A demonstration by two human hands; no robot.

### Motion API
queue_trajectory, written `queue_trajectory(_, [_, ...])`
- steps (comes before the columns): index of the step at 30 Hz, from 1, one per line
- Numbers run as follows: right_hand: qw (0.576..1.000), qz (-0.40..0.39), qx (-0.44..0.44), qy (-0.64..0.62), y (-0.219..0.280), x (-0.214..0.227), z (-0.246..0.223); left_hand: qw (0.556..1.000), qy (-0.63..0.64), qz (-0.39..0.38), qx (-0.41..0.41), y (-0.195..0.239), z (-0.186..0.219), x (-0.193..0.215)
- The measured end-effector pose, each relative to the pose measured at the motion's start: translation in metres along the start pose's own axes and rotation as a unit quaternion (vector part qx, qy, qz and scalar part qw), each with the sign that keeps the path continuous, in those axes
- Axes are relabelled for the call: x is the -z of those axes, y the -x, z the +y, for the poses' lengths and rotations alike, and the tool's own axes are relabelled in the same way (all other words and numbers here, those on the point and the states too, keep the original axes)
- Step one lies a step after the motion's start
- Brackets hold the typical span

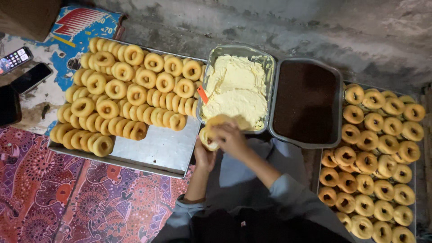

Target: The person repeatedly picks up plain donuts, inserts cream into the center hole using a small spatula, and places the filled donuts onto a tray. The person works continuously, handling donuts one at a time from a large batch.

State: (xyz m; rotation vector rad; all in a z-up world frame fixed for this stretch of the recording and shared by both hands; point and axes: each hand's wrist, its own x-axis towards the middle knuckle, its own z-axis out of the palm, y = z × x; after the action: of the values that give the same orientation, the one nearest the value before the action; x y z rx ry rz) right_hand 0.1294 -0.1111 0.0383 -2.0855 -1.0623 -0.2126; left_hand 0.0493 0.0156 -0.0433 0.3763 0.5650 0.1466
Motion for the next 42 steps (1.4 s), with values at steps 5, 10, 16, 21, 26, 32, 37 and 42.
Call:
queue_trajectory(5, [0.993, 0.036, -0.084, 0.079, -0.011, 0.008, 0.031, 1.000, 0.016, -0.017, -0.002, 0.004, -0.003, -0.001])
queue_trajectory(10, [0.998, -0.018, 0.000, -0.057, 0.017, 0.005, 0.000, 0.999, -0.021, -0.041, -0.017, 0.007, -0.002, 0.002])
queue_trajectory(16, [0.998, -0.012, -0.049, -0.025, 0.018, 0.019, -0.017, 0.999, -0.012, -0.046, -0.022, 0.006, -0.001, 0.006])
queue_trajectory(21, [1.000, 0.026, 0.002, -0.003, 0.006, 0.005, 0.001, 0.998, -0.012, -0.062, -0.019, 0.007, -0.005, 0.008])
queue_trajectory(26, [0.989, 0.065, -0.056, 0.118, -0.009, 0.017, 0.043, 0.998, 0.010, -0.061, -0.024, 0.009, -0.001, 0.009])
queue_trajectory(32, [0.998, -0.015, -0.019, -0.053, 0.015, 0.018, -0.005, 0.997, 0.006, -0.082, -0.008, 0.010, -0.005, 0.002])
queue_trajectory(37, [0.994, 0.059, -0.092, -0.012, 0.023, 0.058, -0.009, 0.996, -0.017, -0.084, -0.005, 0.009, -0.020, -0.013])
queue_trajectory(42, [0.999, 0.025, 0.005, -0.034, 0.057, 0.082, 0.017, 0.991, -0.042, -0.119, 0.045, 0.003, -0.057, -0.036])
